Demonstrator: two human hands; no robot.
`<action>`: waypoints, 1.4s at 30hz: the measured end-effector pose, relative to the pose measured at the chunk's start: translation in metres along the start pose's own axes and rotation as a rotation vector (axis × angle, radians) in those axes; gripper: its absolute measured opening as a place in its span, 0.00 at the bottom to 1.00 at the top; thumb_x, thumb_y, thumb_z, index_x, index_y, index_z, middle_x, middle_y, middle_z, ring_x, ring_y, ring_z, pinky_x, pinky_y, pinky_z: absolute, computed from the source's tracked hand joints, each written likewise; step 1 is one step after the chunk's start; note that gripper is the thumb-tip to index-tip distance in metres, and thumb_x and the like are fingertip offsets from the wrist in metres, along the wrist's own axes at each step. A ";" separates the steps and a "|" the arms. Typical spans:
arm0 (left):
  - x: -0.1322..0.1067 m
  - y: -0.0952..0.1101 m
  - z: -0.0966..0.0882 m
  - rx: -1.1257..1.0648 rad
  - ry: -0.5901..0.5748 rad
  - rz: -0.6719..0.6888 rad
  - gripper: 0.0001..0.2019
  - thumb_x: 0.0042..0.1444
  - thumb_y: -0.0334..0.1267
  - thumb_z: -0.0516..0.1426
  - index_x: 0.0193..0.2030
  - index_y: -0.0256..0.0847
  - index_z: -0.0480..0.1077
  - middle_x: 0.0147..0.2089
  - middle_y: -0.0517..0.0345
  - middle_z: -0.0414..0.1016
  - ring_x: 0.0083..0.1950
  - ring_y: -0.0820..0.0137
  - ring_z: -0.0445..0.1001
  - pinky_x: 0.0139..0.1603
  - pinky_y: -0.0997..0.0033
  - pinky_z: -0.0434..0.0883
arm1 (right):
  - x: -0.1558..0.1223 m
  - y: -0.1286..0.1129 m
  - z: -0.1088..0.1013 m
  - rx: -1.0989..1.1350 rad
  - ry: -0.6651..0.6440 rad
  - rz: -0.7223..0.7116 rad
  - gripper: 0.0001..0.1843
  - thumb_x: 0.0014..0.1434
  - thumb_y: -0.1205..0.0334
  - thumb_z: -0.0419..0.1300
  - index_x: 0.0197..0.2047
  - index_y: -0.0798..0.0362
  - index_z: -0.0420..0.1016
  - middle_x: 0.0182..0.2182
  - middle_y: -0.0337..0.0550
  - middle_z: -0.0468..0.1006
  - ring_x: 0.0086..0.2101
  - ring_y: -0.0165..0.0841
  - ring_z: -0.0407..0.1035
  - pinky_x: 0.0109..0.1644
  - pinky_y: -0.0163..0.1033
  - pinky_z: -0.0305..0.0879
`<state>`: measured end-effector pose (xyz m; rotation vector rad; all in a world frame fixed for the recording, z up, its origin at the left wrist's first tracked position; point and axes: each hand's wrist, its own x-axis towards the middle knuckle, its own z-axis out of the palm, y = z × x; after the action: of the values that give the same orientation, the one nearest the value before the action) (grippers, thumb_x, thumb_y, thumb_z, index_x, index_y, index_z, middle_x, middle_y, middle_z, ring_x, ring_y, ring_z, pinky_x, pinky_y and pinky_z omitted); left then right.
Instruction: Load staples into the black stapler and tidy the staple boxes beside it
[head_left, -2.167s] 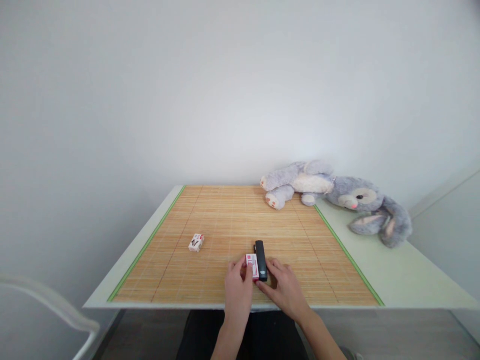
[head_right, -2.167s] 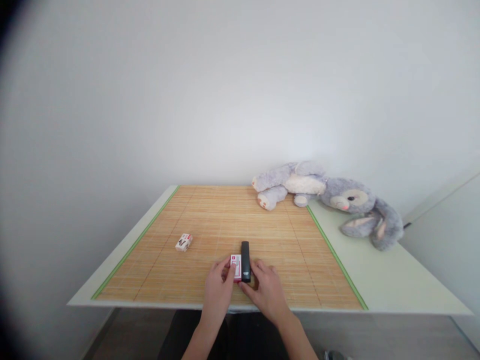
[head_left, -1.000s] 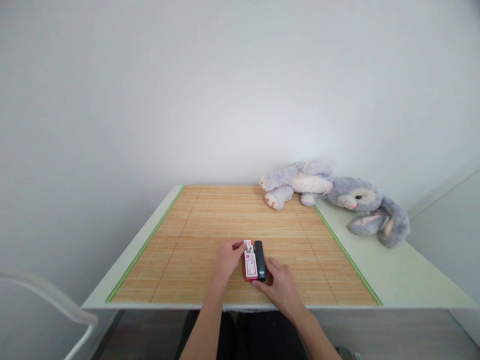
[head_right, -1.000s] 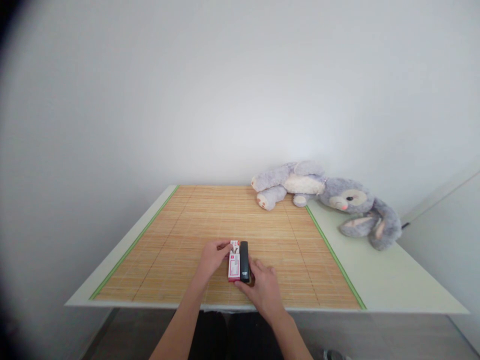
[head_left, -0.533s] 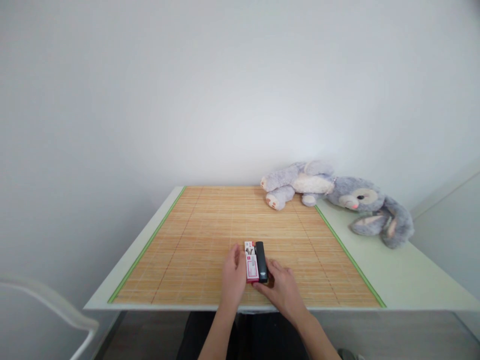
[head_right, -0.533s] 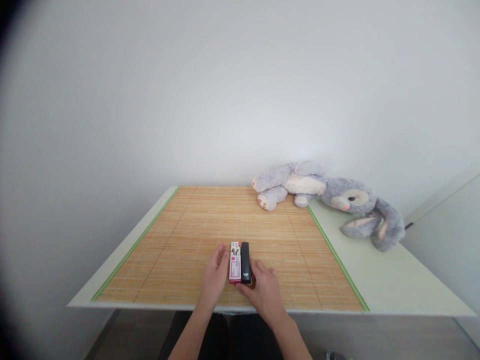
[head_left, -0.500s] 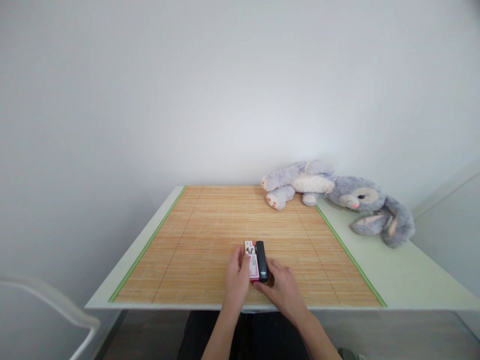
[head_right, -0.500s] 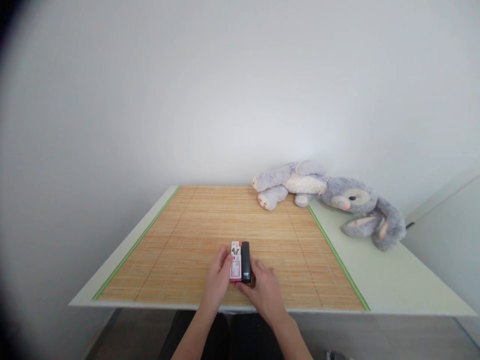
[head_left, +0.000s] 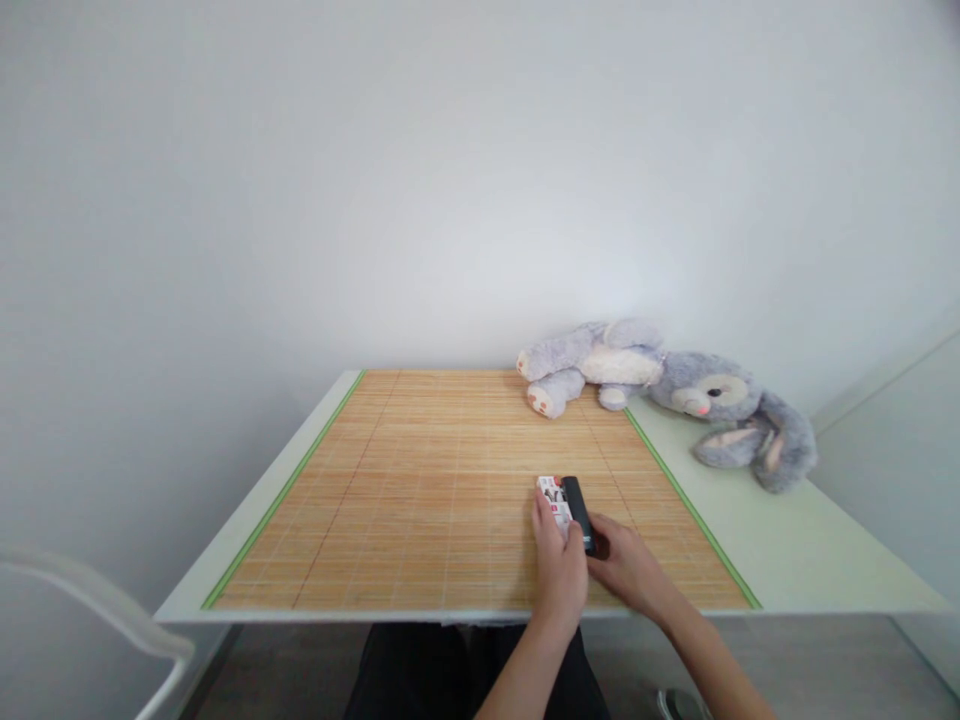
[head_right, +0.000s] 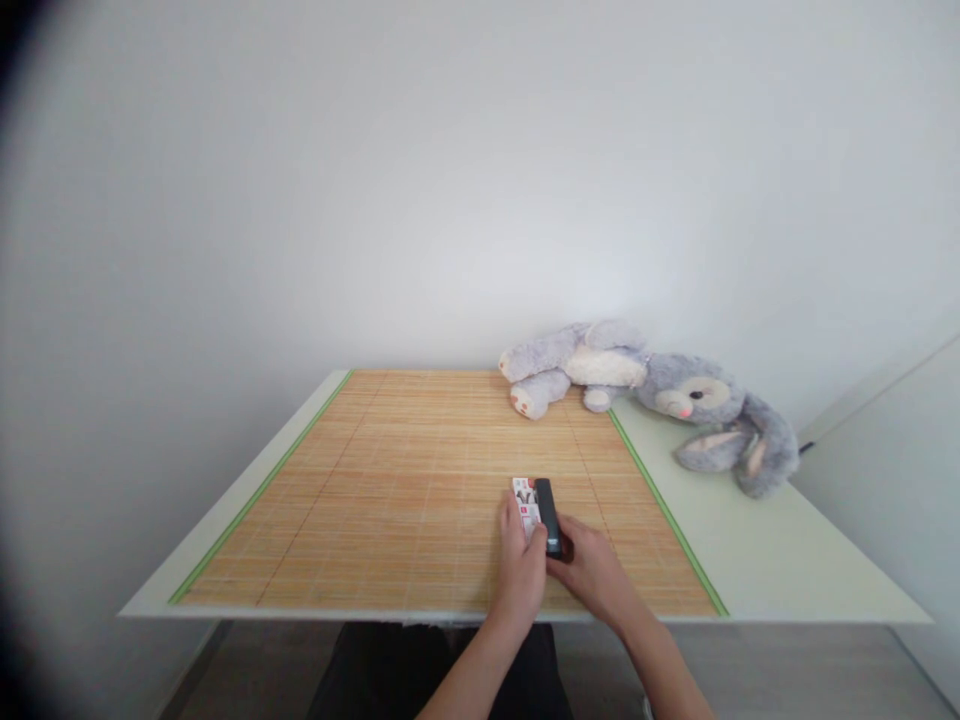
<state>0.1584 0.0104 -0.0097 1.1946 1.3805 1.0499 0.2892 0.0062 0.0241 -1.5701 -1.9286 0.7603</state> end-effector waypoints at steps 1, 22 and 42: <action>0.000 0.001 0.015 -0.023 -0.025 -0.001 0.40 0.65 0.39 0.49 0.79 0.36 0.34 0.81 0.49 0.28 0.81 0.65 0.34 0.79 0.65 0.42 | -0.003 0.010 -0.010 -0.007 0.000 0.029 0.15 0.53 0.59 0.61 0.44 0.51 0.79 0.36 0.42 0.81 0.34 0.37 0.73 0.38 0.38 0.66; 0.037 0.018 -0.034 0.504 -0.312 0.593 0.33 0.56 0.43 0.64 0.69 0.48 0.64 0.71 0.54 0.65 0.72 0.59 0.62 0.75 0.51 0.56 | -0.021 0.035 -0.067 0.018 -0.002 0.130 0.30 0.51 0.43 0.68 0.52 0.54 0.80 0.41 0.47 0.83 0.40 0.43 0.75 0.46 0.43 0.72; 0.041 0.016 -0.030 0.636 -0.342 0.679 0.33 0.58 0.48 0.64 0.70 0.51 0.62 0.73 0.58 0.63 0.73 0.63 0.60 0.75 0.56 0.52 | -0.021 0.058 -0.061 -0.055 -0.030 0.143 0.30 0.54 0.44 0.65 0.54 0.53 0.78 0.47 0.48 0.81 0.43 0.42 0.74 0.48 0.41 0.68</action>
<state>0.1296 0.0531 0.0047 2.3059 1.0730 0.7880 0.3759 0.0012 0.0243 -1.7542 -1.8881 0.7994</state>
